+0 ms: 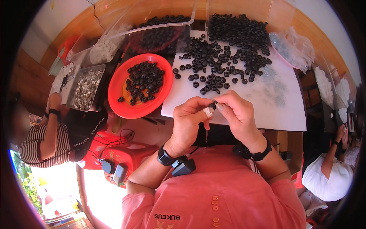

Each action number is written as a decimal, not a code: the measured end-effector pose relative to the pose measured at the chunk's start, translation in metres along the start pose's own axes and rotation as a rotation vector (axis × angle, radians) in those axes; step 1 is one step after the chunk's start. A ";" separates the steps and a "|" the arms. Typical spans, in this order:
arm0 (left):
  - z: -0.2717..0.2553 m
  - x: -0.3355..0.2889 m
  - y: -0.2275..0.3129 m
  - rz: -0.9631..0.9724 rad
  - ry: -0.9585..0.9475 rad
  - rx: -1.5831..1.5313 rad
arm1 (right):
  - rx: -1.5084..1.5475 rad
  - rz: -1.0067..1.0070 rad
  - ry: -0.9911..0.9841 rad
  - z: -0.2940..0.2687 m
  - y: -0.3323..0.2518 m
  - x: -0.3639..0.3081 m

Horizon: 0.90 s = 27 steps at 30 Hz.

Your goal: Assembling small black rings with white plastic components at a workshop table.

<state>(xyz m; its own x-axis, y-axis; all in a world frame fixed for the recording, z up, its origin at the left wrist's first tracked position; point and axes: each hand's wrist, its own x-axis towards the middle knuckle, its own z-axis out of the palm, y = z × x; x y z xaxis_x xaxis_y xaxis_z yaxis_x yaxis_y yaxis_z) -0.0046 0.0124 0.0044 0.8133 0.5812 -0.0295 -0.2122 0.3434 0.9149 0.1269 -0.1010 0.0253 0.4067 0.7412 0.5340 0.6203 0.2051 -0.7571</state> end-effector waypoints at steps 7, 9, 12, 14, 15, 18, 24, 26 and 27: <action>0.003 0.000 -0.001 0.025 -0.003 0.010 | -0.220 -0.159 -0.022 -0.002 0.000 0.003; 0.001 0.001 -0.003 0.028 -0.007 0.019 | -0.276 -0.181 -0.034 -0.004 -0.004 0.005; -0.003 0.002 -0.006 0.047 -0.044 0.040 | -0.388 -0.242 -0.063 -0.006 -0.007 0.009; -0.002 0.002 -0.006 0.056 -0.030 0.023 | -0.362 -0.261 -0.059 -0.006 -0.005 0.009; -0.002 0.001 -0.004 0.056 -0.032 0.025 | -0.363 -0.261 -0.056 -0.006 -0.001 0.008; 0.000 0.002 0.000 0.028 -0.020 0.026 | -0.118 -0.167 -0.048 -0.007 0.009 0.007; -0.002 0.004 0.000 -0.017 -0.016 0.024 | -0.096 -0.168 -0.018 -0.004 0.010 0.006; -0.001 0.003 0.001 -0.027 0.002 0.055 | -0.205 -0.209 -0.021 -0.003 0.009 0.005; 0.000 0.003 0.000 -0.029 0.001 0.057 | -0.203 -0.207 -0.019 -0.004 0.008 0.005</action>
<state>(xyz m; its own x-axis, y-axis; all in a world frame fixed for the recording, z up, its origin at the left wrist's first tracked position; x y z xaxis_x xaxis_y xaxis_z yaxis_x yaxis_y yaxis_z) -0.0022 0.0142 0.0044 0.8179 0.5726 -0.0570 -0.1571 0.3175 0.9352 0.1363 -0.0981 0.0233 0.2461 0.7093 0.6606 0.8112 0.2223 -0.5409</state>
